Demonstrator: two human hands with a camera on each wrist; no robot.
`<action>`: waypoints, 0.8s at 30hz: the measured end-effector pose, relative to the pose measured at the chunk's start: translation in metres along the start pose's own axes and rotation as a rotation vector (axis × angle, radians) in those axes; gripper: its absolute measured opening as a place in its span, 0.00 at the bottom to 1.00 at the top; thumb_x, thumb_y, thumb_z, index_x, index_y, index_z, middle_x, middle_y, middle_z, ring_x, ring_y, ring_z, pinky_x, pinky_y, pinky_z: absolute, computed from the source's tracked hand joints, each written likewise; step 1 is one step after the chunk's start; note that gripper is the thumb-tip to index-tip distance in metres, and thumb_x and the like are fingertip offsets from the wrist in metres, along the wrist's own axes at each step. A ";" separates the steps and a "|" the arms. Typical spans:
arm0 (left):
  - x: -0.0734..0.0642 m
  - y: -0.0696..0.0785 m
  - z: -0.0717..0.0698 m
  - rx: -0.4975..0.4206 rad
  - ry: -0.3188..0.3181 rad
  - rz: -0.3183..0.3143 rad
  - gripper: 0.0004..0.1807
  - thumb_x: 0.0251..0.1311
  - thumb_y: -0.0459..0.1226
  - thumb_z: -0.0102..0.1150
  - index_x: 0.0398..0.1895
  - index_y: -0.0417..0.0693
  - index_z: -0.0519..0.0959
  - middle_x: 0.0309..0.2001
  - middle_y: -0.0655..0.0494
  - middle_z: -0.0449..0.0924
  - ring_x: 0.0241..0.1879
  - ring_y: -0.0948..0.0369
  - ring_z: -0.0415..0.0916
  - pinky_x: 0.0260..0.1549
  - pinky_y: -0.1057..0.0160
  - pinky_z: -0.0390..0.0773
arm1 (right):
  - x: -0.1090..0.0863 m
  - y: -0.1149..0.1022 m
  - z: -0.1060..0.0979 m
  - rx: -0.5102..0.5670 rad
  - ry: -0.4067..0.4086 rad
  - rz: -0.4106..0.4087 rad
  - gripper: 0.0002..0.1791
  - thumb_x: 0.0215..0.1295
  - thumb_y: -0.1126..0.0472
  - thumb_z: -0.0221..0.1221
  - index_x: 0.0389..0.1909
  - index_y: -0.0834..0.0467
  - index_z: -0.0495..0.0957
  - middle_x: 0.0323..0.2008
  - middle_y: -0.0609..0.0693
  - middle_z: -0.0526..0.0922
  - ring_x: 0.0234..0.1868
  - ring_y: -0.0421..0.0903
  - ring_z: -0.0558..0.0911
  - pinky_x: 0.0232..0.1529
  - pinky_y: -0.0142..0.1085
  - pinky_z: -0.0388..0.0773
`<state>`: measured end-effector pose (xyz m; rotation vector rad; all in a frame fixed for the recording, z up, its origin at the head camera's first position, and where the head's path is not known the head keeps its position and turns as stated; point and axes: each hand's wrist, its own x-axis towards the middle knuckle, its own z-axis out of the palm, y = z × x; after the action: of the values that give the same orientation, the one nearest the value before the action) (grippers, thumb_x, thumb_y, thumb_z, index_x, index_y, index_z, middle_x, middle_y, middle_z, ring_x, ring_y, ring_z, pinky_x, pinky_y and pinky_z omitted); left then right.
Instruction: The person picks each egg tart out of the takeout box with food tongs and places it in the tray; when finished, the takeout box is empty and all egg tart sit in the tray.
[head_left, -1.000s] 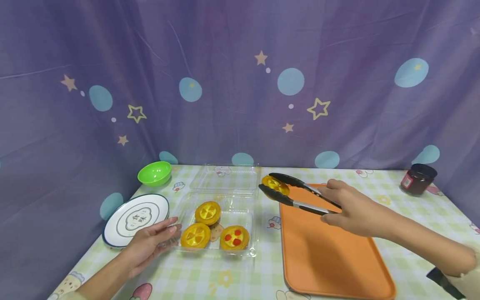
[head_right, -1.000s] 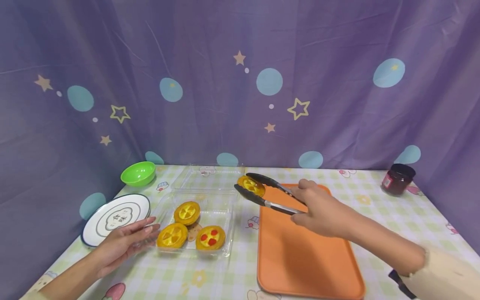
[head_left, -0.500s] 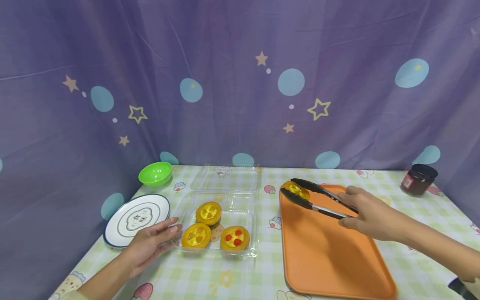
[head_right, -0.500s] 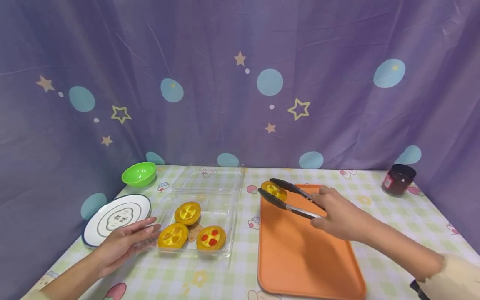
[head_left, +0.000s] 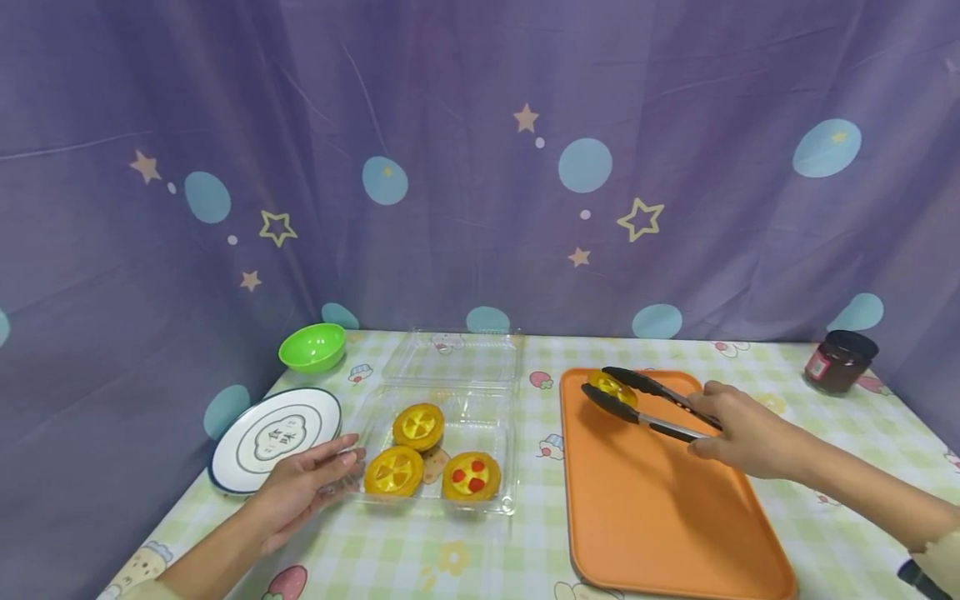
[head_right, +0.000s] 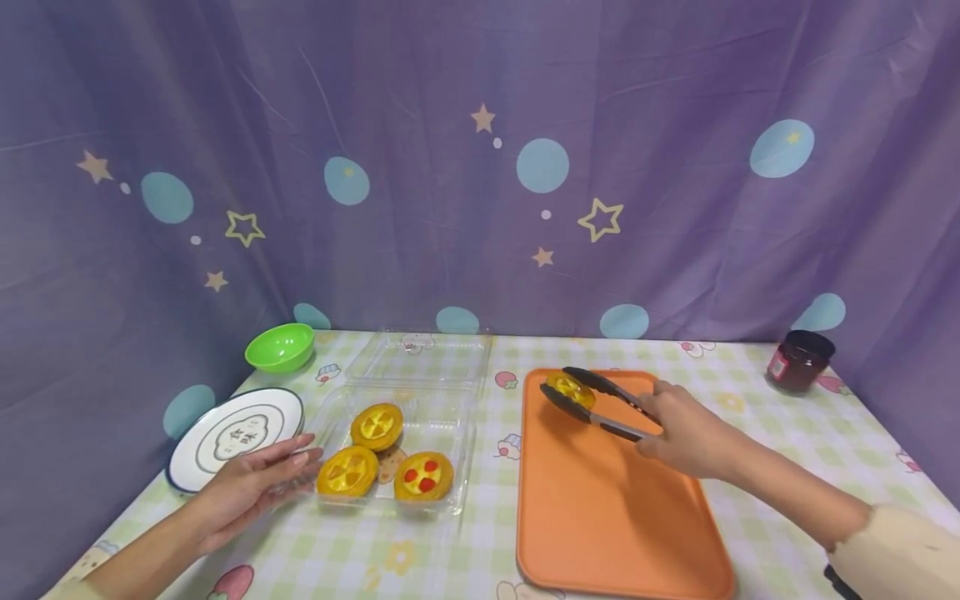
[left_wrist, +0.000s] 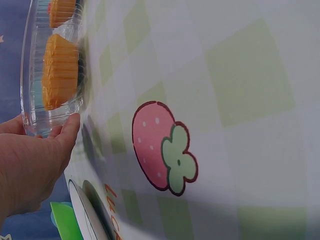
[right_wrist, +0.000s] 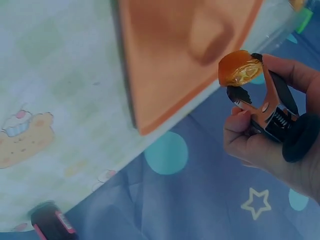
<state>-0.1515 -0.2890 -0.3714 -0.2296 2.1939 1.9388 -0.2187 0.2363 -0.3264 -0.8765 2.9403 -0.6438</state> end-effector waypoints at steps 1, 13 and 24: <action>0.000 0.000 0.000 -0.003 0.004 -0.004 0.35 0.69 0.43 0.54 0.73 0.37 0.56 0.69 0.38 0.62 0.63 0.50 0.68 0.56 0.60 0.76 | 0.000 0.001 0.002 -0.001 -0.002 0.000 0.19 0.54 0.62 0.69 0.44 0.64 0.78 0.30 0.48 0.69 0.29 0.43 0.65 0.23 0.30 0.63; 0.000 -0.001 0.000 -0.007 0.000 -0.002 0.36 0.68 0.43 0.55 0.73 0.36 0.55 0.68 0.38 0.62 0.63 0.50 0.69 0.56 0.59 0.77 | -0.001 0.005 0.019 -0.092 0.030 -0.031 0.29 0.50 0.65 0.70 0.51 0.76 0.75 0.33 0.51 0.71 0.36 0.48 0.70 0.27 0.34 0.69; 0.001 -0.002 0.000 -0.022 0.012 0.001 0.36 0.68 0.42 0.55 0.72 0.35 0.55 0.67 0.39 0.65 0.58 0.56 0.73 0.53 0.60 0.79 | -0.001 0.000 0.016 -0.076 0.019 0.021 0.32 0.47 0.62 0.72 0.52 0.75 0.74 0.33 0.51 0.70 0.37 0.49 0.69 0.28 0.33 0.68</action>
<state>-0.1519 -0.2893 -0.3740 -0.2447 2.1818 1.9678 -0.2162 0.2310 -0.3410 -0.8483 3.0048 -0.5466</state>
